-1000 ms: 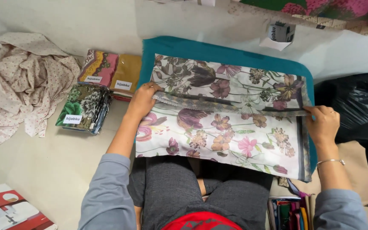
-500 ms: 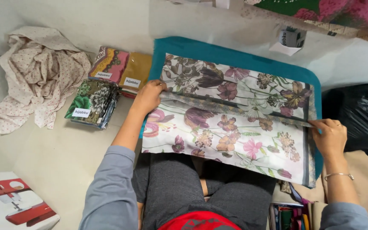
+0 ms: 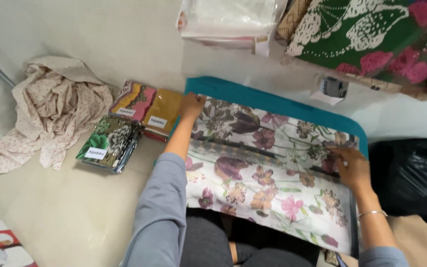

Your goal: The person unfolds a floral-patterned fabric on a teal mat, smooths it with a lint roller, and then folds it into a smaller rectangle. They repeat the smoothing and folding process several times to create a neat, compact bundle.

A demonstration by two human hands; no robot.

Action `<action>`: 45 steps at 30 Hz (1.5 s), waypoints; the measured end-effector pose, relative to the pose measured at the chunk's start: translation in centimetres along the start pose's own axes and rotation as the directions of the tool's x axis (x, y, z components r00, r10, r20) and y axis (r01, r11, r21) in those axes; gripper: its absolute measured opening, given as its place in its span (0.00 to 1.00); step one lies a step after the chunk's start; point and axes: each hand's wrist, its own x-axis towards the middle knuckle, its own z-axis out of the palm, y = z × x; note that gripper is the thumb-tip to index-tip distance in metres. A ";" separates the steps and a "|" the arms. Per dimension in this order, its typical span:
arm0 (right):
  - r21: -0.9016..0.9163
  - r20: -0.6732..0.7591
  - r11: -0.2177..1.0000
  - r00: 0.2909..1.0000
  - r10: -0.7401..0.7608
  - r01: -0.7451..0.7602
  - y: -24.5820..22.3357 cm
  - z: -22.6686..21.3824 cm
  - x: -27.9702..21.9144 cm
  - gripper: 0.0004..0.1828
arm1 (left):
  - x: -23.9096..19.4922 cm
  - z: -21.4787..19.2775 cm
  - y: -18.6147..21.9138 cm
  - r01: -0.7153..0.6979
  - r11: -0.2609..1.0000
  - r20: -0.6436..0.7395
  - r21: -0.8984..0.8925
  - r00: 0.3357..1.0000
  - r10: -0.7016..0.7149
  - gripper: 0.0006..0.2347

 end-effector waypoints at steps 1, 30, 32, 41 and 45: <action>0.001 -0.003 1.000 1.000 -0.001 0.001 -1.0 0.5 1.0 0.21 | 1.0 0.5 -0.7 -0.002 1.000 -0.003 0.001 1.000 0.002 0.19; 0.297 -0.225 0.915 0.951 -0.212 0.274 -21.4 0.0 9.1 0.23 | -8.9 5.3 5.0 -0.635 0.682 -0.206 0.363 0.659 0.723 0.12; 0.263 -0.219 0.914 0.942 -0.256 0.310 -24.1 3.2 10.4 0.23 | -9.6 4.9 4.5 -0.626 0.651 -0.235 0.430 0.618 0.750 0.14; -0.238 -0.279 0.950 0.923 -0.266 0.202 -17.3 9.9 9.9 0.31 | -7.6 4.6 -1.5 -0.509 0.717 -0.194 0.476 0.735 0.650 0.25; -0.571 -0.304 0.820 0.924 -0.232 0.018 1.9 7.6 3.2 0.21 | -7.2 5.0 -2.3 -0.523 0.713 -0.222 0.468 0.711 0.667 0.25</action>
